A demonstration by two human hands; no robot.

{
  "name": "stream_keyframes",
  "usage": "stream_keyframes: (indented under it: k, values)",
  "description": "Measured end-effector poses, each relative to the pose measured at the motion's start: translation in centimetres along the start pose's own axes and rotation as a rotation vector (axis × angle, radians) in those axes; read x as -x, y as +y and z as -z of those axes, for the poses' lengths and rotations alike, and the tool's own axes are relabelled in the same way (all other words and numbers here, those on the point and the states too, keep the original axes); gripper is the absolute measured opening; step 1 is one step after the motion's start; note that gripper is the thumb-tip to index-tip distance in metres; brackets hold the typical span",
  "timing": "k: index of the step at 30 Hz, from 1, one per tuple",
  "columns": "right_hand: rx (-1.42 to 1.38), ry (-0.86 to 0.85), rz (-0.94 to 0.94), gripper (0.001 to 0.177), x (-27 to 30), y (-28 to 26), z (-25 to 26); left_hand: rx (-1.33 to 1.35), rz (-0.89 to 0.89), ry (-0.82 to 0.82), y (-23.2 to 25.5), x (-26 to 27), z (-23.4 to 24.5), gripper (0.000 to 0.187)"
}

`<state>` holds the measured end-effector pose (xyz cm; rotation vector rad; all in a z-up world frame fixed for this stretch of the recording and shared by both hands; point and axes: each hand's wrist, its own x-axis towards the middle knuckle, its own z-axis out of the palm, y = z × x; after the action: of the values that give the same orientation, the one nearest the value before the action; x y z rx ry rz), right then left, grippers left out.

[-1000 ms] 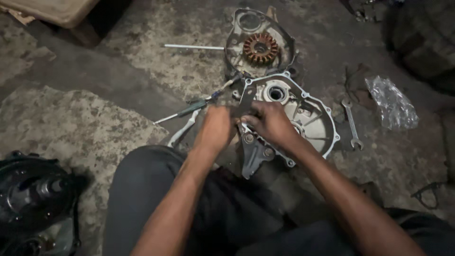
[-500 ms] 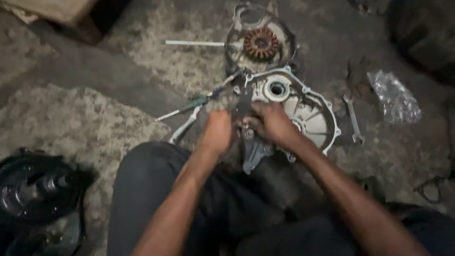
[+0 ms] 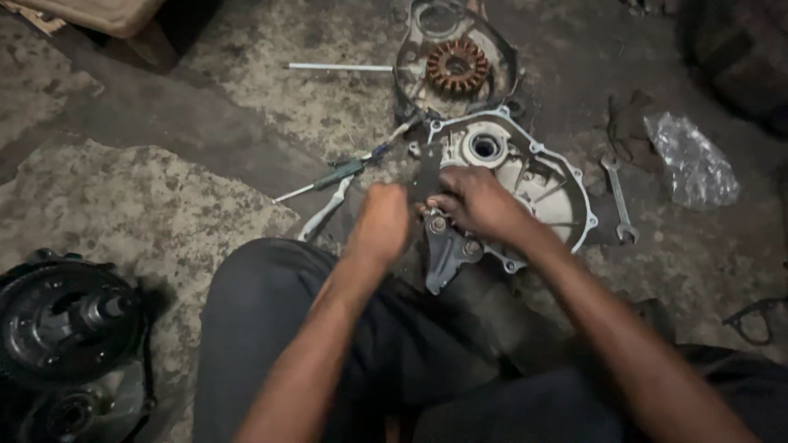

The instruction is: The person works on a metal engine casing by hand, placing a small metal plate and several screws into designated holes before using a small screwdriver and a wrench to tighten them.

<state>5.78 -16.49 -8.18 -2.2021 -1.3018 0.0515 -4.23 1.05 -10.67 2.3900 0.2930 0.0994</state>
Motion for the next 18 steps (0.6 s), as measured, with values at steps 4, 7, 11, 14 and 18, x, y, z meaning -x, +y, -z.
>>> stream_keyframes:
  k: [4,7,11,14,18]
  values:
    - [0.076,0.036,0.131,0.029,-0.6,-0.3,1.1,0.024,0.018,0.023,0.1,-0.5,-0.1,0.024]
    - [0.145,0.023,0.098,0.032,-0.6,-0.7,0.7,0.026,0.025,0.035,0.0,0.1,0.0,0.025]
    - [0.095,-0.027,0.156,0.032,-0.6,-1.6,1.9,-0.027,-0.099,-0.003,0.3,-0.7,0.4,0.028]
    - [0.235,-0.023,0.075,0.028,-0.4,-2.3,2.1,0.009,0.053,-0.012,0.3,-0.3,0.1,0.021]
    - [0.186,-0.071,0.079,0.026,-0.4,-1.8,1.7,-0.03,-0.122,0.04,-0.8,-0.7,-1.3,0.023]
